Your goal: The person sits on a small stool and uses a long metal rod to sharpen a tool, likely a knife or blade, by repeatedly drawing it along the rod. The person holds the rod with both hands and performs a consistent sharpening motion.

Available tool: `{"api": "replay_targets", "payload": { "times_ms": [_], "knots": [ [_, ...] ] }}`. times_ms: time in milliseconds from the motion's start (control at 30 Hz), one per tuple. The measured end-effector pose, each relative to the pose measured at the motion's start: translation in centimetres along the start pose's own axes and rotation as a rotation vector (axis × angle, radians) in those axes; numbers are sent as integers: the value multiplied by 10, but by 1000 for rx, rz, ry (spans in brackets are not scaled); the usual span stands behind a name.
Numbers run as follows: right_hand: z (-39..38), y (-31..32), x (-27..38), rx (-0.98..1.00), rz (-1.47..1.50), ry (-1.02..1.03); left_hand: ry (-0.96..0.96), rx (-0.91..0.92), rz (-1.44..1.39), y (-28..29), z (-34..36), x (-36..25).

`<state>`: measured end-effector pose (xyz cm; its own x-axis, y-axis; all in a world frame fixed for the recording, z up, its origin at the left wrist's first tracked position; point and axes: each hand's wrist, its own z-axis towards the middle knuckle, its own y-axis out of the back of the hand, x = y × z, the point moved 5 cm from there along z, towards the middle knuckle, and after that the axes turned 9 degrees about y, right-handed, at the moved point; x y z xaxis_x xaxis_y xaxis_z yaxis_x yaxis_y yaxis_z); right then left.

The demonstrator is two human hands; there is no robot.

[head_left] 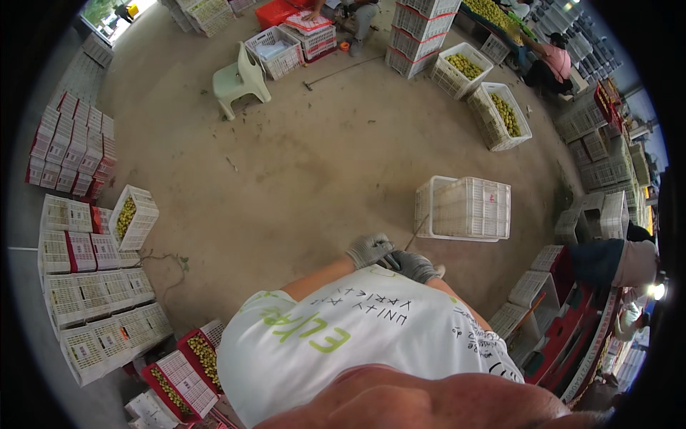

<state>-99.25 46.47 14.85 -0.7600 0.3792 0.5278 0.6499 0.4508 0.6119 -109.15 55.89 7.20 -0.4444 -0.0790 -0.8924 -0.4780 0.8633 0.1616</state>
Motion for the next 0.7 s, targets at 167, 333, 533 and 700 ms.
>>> {"api": "replay_targets", "payload": {
  "times_ms": [167,333,533,700],
  "knots": [
    [10,-9,32,152,-37,133,15,-49,-177,22,-38,18],
    [-4,3,29,342,-135,262,34,-314,-183,16,-87,-9],
    [-3,15,1,178,69,421,100,-52,-237,7,-65,-45],
    [1,15,-47,287,199,556,40,-72,-925,-64,-54,-17]
  ]
}}
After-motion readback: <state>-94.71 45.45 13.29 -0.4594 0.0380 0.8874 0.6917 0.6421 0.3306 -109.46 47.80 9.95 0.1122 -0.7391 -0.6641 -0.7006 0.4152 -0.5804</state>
